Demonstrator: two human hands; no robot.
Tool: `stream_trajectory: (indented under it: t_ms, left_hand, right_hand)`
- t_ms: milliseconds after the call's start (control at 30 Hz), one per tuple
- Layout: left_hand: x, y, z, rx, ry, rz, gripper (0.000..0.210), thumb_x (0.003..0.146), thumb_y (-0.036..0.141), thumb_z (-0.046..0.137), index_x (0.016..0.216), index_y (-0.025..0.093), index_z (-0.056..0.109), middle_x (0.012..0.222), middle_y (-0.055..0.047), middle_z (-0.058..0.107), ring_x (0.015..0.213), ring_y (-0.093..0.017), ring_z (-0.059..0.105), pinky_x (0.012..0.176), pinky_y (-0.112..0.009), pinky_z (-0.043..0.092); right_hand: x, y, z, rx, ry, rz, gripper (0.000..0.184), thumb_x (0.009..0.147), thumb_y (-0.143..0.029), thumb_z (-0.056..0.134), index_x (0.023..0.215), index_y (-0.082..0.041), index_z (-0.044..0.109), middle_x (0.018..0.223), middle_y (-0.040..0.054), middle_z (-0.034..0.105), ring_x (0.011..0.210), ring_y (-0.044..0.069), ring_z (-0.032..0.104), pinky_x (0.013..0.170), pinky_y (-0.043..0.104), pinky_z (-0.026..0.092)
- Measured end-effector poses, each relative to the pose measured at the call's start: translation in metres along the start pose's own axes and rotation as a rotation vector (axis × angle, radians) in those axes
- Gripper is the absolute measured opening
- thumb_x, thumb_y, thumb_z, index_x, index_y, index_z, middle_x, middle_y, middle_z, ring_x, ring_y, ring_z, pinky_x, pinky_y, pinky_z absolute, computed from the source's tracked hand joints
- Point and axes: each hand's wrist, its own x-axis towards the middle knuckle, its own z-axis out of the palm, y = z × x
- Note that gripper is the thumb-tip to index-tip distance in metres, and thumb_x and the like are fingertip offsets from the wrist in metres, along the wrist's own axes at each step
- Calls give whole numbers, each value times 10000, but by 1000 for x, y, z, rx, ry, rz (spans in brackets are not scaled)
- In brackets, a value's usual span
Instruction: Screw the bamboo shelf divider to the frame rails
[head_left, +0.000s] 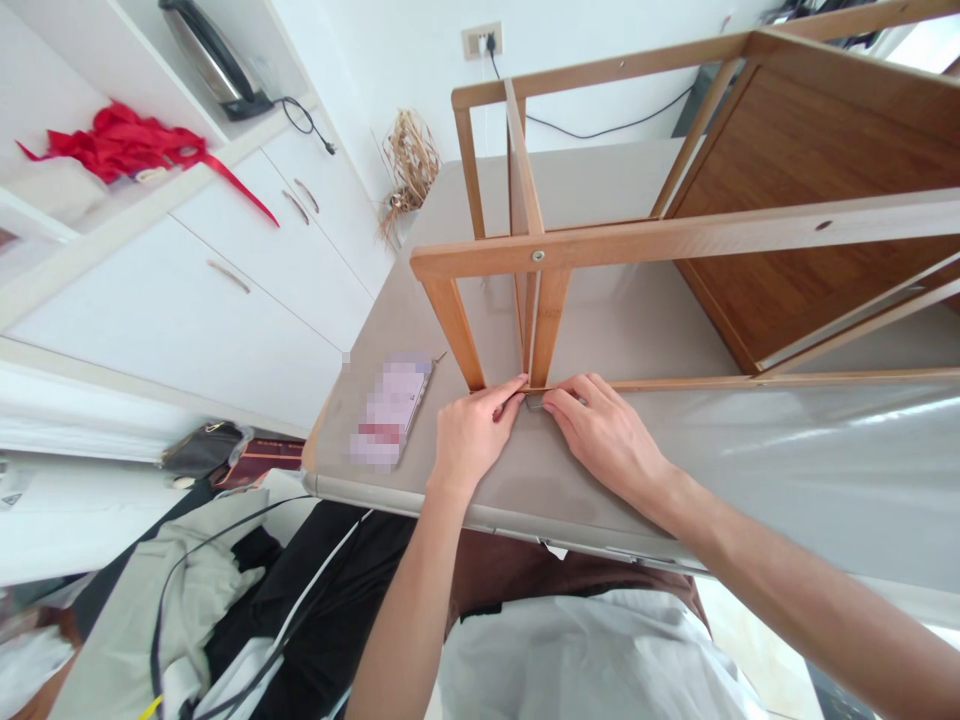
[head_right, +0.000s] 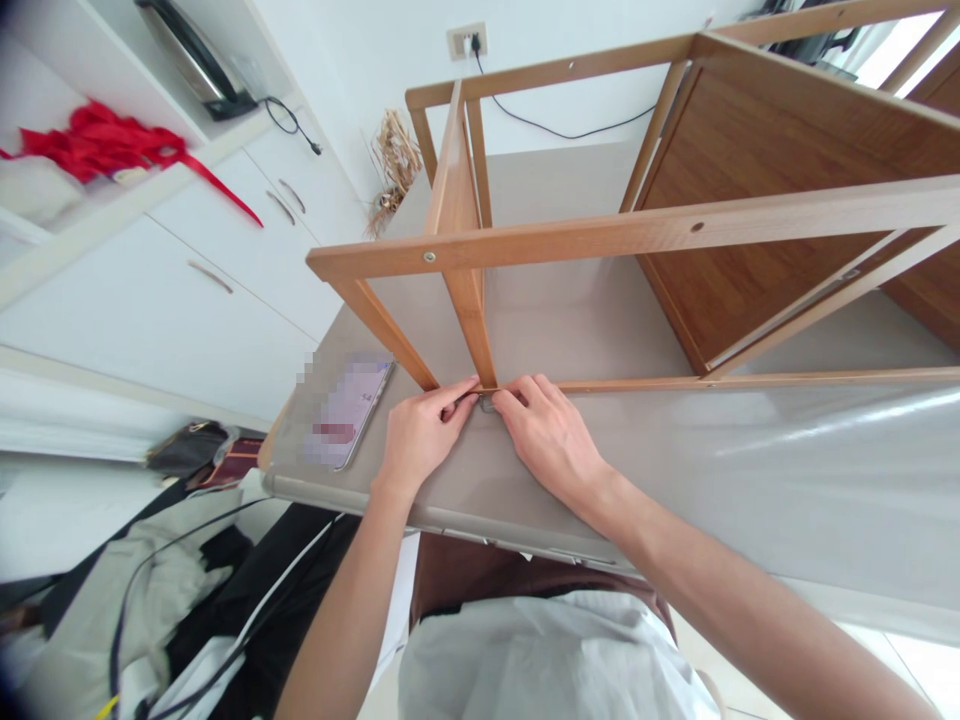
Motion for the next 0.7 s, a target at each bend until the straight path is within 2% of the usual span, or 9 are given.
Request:
stream_trajectory:
  t_ms: [433, 700]
  left_hand:
    - [0, -1, 1, -3, 7, -1, 280, 955, 338, 601, 1208, 375, 715, 771, 32, 735, 624, -107, 590, 605, -236, 331]
    - [1, 0, 0, 22, -5, 8, 283, 956, 339, 600, 1215, 372, 712, 779, 27, 731, 644, -111, 604, 600, -240, 323]
  right_hand:
    - [0, -2, -1, 64, 7, 1, 182, 974, -112, 464, 978, -192, 628, 996, 74, 564, 898, 204, 457, 761, 297, 429]
    - [0, -4, -3, 5, 13, -42, 184, 955, -77, 468, 1004, -169, 620, 1025, 92, 555, 920, 214, 452, 758, 301, 437]
